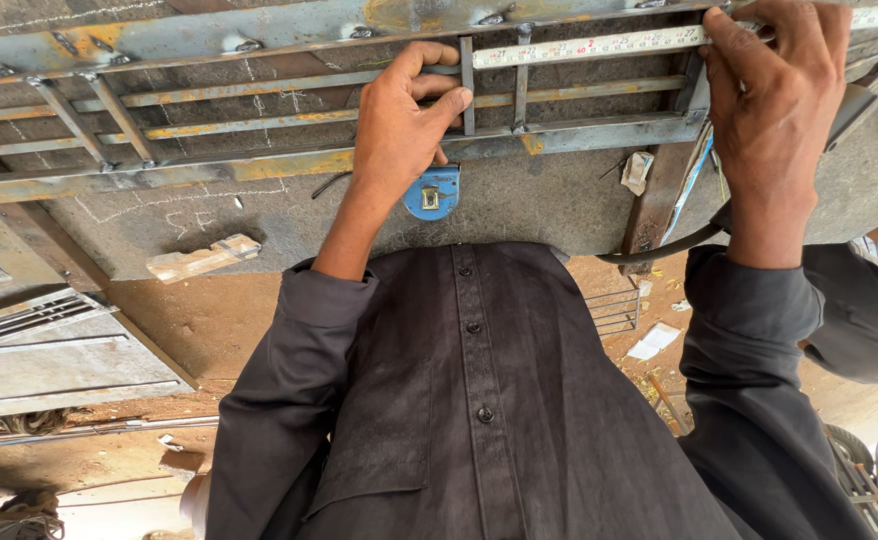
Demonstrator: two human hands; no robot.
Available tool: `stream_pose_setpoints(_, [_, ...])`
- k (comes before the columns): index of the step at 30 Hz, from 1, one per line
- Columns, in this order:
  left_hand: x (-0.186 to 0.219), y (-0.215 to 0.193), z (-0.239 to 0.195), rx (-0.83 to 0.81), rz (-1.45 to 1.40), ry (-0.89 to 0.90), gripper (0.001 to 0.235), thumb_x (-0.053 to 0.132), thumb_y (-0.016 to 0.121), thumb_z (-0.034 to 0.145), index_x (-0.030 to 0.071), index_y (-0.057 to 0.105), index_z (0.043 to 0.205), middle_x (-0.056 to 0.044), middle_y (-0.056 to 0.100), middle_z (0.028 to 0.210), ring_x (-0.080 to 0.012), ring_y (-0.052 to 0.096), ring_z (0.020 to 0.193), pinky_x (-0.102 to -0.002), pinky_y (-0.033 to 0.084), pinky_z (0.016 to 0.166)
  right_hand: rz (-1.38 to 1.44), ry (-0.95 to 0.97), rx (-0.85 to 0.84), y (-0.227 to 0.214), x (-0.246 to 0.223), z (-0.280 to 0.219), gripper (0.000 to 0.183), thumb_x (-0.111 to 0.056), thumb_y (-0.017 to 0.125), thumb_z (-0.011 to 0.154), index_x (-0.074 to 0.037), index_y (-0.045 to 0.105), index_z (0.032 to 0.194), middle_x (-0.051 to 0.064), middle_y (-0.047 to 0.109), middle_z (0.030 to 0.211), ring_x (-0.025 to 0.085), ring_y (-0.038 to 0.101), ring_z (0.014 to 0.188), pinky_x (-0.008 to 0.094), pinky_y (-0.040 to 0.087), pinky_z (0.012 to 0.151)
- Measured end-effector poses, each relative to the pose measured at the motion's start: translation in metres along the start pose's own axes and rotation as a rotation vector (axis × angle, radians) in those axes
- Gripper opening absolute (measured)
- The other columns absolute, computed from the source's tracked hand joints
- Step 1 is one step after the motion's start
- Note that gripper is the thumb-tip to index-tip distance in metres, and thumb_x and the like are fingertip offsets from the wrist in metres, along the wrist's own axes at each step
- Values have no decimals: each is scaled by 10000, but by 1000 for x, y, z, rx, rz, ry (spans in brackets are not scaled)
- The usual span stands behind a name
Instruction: The person welds a metal grille frame, using a welding torch to join the metal bars at various points and a ruler to verify measurements.
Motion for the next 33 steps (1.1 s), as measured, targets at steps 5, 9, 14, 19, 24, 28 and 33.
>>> stream_pose_setpoints(5, [0, 0, 0, -1, 0, -18, 324, 63, 720, 963, 49, 607, 1266, -120, 807, 1074, -172, 832, 861, -254, 550, 438, 53, 19, -8, 0, 1, 0, 234, 20, 712, 1008, -9, 735, 1240, 87, 634, 1201, 254, 555, 1230, 357, 497, 1035])
stream_pose_setpoints(9, [2, 0, 0, 10, -1, -26, 313, 54, 725, 957, 41, 616, 1249, -119, 813, 1063, -170, 831, 842, -258, 542, 430, 2, -22, -1, 0, 1, -1, 242, 19, 709, 996, -11, 725, 1236, 82, 628, 1210, 247, 540, 1227, 362, 484, 1058])
stream_pose_setpoints(14, [4, -1, 1, 13, 40, -15, 342, 55, 741, 942, 33, 610, 1257, -116, 815, 1035, -163, 825, 812, -255, 533, 415, 53, 17, 0, 3, 11, -13, 238, 9, 721, 1005, -24, 739, 1241, 72, 637, 1202, 239, 551, 1226, 366, 487, 1054])
stream_pose_setpoints(19, [-2, -2, 1, 30, 9, -27, 338, 56, 754, 927, 25, 619, 1235, -119, 822, 1016, -166, 826, 807, -263, 550, 400, -6, 97, -73, -2, 5, -39, 206, -40, 750, 990, -68, 772, 1193, 74, 693, 1194, 223, 548, 1093, 336, 481, 953])
stream_pose_setpoints(24, [-10, 1, 6, 21, -41, 98, 324, 35, 771, 955, 7, 626, 1243, -133, 833, 1024, -176, 829, 837, -262, 679, 669, 15, 119, -106, 4, -4, -48, 244, -58, 726, 993, -67, 780, 1230, 65, 667, 1148, 218, 549, 1102, 336, 490, 987])
stream_pose_setpoints(28, [-14, 2, 6, 34, -13, 130, 312, 31, 765, 956, 12, 626, 1235, -130, 824, 1018, -168, 832, 866, -289, 643, 708, 10, 125, -114, 3, -9, -46, 218, -59, 734, 1004, -65, 769, 1219, 61, 683, 1166, 227, 553, 1108, 345, 489, 990])
stream_pose_setpoints(33, [-13, 2, 5, 52, 7, 143, 301, 32, 763, 953, 12, 606, 1210, -142, 819, 1009, -171, 833, 865, -297, 644, 697, 53, 118, -99, -3, -17, -42, 228, -41, 730, 995, -46, 753, 1222, 76, 675, 1175, 244, 549, 1127, 352, 477, 998])
Point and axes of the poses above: each hand's wrist, its own z-axis towards the middle knuckle, its own y-axis out of the palm, x = y × z, the point moved 7 cm from there along z, towards the middle knuckle
